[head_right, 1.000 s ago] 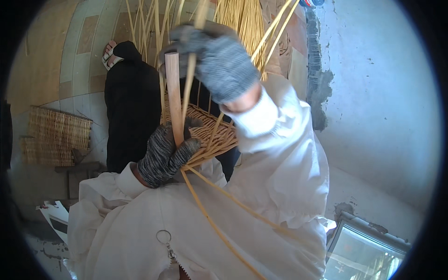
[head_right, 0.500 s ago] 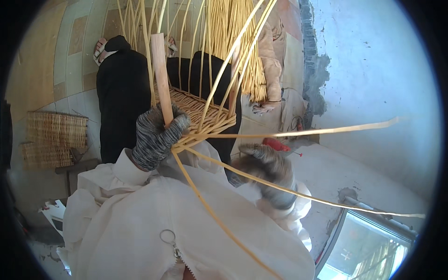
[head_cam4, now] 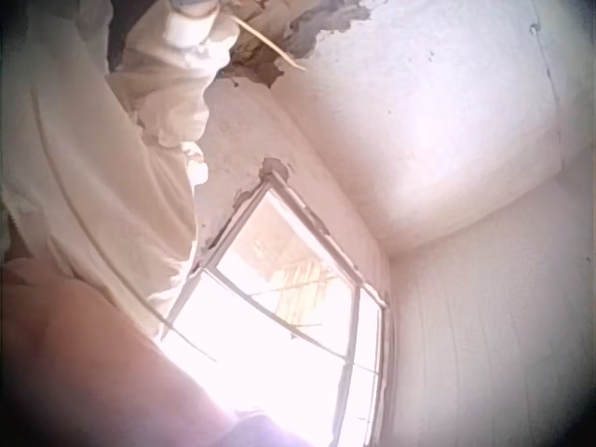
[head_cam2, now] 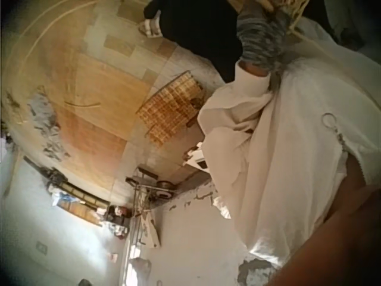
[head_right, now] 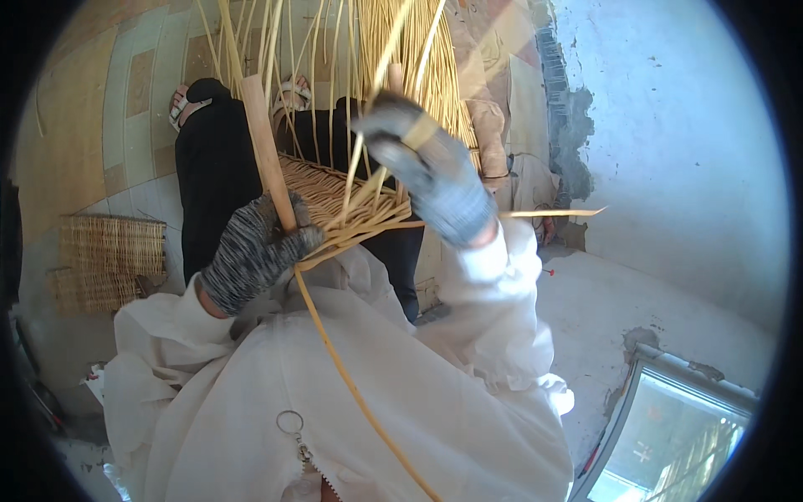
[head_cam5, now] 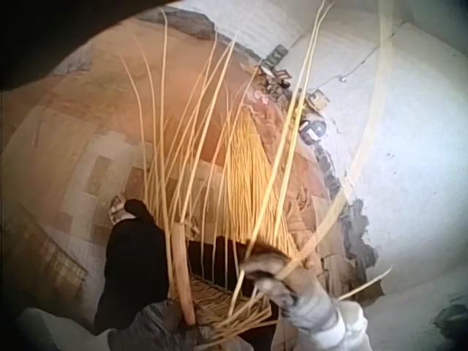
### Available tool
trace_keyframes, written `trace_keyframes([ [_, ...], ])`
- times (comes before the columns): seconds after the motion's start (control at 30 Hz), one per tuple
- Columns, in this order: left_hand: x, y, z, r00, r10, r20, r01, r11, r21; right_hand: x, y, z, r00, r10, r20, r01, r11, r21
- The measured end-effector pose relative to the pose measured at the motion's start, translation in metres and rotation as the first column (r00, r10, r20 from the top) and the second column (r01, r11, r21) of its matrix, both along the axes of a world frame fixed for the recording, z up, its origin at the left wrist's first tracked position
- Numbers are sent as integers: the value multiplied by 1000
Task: The person sits on the floor and weaves a rectangular basket using thin, flexible reeds. They interlace the reeds through a vertical frame structure, occasionally using a wooden stick to tighten the weave and adjust the alignment of the strands.
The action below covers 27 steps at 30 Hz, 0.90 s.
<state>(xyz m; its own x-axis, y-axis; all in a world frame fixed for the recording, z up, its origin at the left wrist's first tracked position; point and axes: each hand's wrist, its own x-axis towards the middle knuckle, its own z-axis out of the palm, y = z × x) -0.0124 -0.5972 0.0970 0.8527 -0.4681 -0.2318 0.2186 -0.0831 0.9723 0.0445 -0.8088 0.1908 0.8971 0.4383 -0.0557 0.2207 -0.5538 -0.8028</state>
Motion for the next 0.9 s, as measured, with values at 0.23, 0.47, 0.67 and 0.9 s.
trace_keyframes([
  [0.23, -22, -19, -18, 881, 284, 378, -320, 947, 36, 11, 75, 17, 991, -30, 129, 54, 981, -188],
  [0.47, -10, -9, -12, 968, 36, -249, -129, 921, -367, -65, -13, 15, 864, -277, 420, 462, 767, -445],
  [0.67, -10, -10, -4, 960, 61, -273, -110, 980, -166, -66, 16, -55, 750, 462, 473, 101, 627, -773],
  [0.9, -4, -9, -6, 949, -106, -298, 67, 988, -139, -80, 17, -51, 910, 315, 269, -71, 758, -648],
])
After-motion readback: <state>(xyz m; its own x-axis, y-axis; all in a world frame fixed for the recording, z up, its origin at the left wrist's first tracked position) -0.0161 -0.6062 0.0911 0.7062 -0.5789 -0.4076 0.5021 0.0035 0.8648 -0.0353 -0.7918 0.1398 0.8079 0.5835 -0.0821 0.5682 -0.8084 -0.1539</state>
